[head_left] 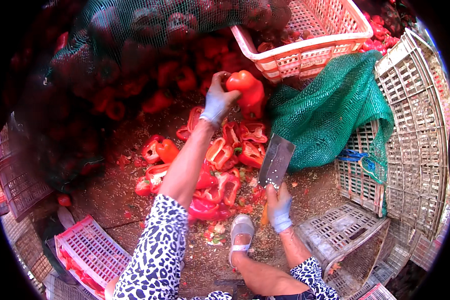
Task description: The person sorts red bell peppers by hand and using a cleaver to trim them. They place processed peppers into a white plastic crate and pull more from a large green mesh bag.
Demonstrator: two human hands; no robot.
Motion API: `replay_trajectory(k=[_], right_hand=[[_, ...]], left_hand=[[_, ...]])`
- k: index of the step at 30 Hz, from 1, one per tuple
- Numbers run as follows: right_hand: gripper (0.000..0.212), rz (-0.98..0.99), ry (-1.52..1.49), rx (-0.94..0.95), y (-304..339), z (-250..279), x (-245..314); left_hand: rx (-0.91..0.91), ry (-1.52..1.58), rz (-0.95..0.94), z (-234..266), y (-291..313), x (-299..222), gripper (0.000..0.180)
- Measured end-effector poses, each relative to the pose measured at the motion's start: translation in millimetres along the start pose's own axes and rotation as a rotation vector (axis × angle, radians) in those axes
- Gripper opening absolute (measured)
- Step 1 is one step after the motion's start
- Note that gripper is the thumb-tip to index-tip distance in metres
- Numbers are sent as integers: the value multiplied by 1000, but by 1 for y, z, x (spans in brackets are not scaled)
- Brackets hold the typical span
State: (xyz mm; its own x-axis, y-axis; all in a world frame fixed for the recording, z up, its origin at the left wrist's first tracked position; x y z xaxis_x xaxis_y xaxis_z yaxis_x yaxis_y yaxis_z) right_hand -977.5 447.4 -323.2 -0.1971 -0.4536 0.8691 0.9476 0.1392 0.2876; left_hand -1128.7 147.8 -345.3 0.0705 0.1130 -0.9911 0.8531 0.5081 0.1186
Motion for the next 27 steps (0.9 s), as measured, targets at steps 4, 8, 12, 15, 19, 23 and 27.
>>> replay_trajectory(k=[4,8,12,15,19,23,27], right_hand=[[16,263,280,-31,-7,13,64],[16,750,215,-144,7,15,153],[24,394,788,327,-18,-57,77],[24,328,809,600,17,-67,45],[27,116,740,601,37,-40,24],[18,451,843,418,50,-26,47],[28,463,659,306,51,-18,61]], left_hand=[[190,-357,-45,26,46,-30,54],[322,-411,-161,43,103,-59,53],[405,-569,-244,40,149,-86,45],[408,-360,38,81,152,-59,36],[635,-415,182,102,146,-41,29],[545,-667,-51,47,95,-56,40],[440,-857,-130,-12,27,-35,51]])
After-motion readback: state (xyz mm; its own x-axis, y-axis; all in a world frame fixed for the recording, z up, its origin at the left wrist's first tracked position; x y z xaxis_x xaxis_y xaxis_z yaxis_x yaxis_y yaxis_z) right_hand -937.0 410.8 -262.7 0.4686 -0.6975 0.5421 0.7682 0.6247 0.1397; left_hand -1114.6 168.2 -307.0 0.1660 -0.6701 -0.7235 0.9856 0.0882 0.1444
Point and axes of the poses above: each hand's wrist, its own y-axis away from the middle knuckle, its own z-axis out of the back of the hand, x = y × z, the point moved 7 cm from there along -y, towards the middle knuckle, and after that the axes turned 2 degrees about -z, right-handed, at the moved point
